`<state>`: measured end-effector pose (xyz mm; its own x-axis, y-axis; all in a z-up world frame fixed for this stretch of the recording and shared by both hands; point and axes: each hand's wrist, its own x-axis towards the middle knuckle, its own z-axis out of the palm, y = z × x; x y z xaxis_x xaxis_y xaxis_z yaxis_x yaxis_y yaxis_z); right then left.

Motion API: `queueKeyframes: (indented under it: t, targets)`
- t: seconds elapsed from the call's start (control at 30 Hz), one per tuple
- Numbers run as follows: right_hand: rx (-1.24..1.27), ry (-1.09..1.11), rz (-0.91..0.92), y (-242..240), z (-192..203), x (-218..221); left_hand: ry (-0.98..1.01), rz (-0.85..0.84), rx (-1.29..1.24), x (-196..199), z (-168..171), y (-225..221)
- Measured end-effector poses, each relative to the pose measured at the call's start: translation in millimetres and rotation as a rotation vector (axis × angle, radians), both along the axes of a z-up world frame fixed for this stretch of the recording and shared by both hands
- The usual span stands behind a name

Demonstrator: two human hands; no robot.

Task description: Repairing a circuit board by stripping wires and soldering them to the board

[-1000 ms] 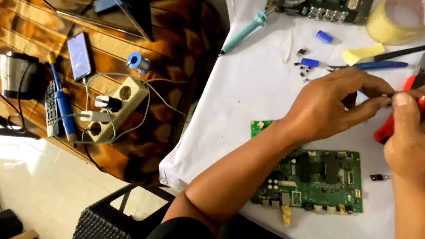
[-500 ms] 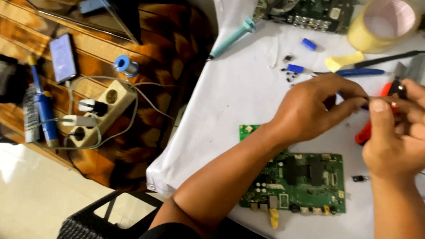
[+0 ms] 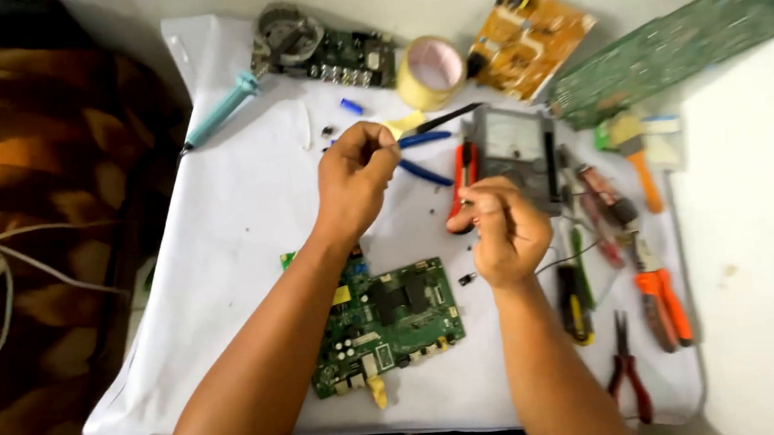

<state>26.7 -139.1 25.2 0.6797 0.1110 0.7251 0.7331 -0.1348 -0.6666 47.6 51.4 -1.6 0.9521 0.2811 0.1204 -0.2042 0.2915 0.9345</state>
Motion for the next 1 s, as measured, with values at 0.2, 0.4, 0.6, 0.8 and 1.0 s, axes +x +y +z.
queueKeyframes:
  t: [0.2,0.4,0.6,0.8,1.0]
  targets:
    - [-0.210,0.112,-0.022,-8.3,51.0,-52.0,-0.037,-0.014,-0.048,-0.7,3.3,1.1]
    - [-0.391,0.152,-0.113,-40.7,26.0,-121.0,-0.037,-0.047,-0.005,-9.9,15.2,1.6]
    - [-0.401,0.128,-0.116,-63.9,10.4,-166.5,-0.071,-0.101,0.011,1.0,-10.2,-3.2]
    - [-0.452,0.149,-0.101,-84.2,-0.1,-200.4,-0.074,-0.152,0.034,-0.7,-8.8,-6.2]
    - [-0.503,0.503,-0.033,-101.4,12.1,-243.3,0.039,-0.179,0.120,-23.3,27.2,-2.7]
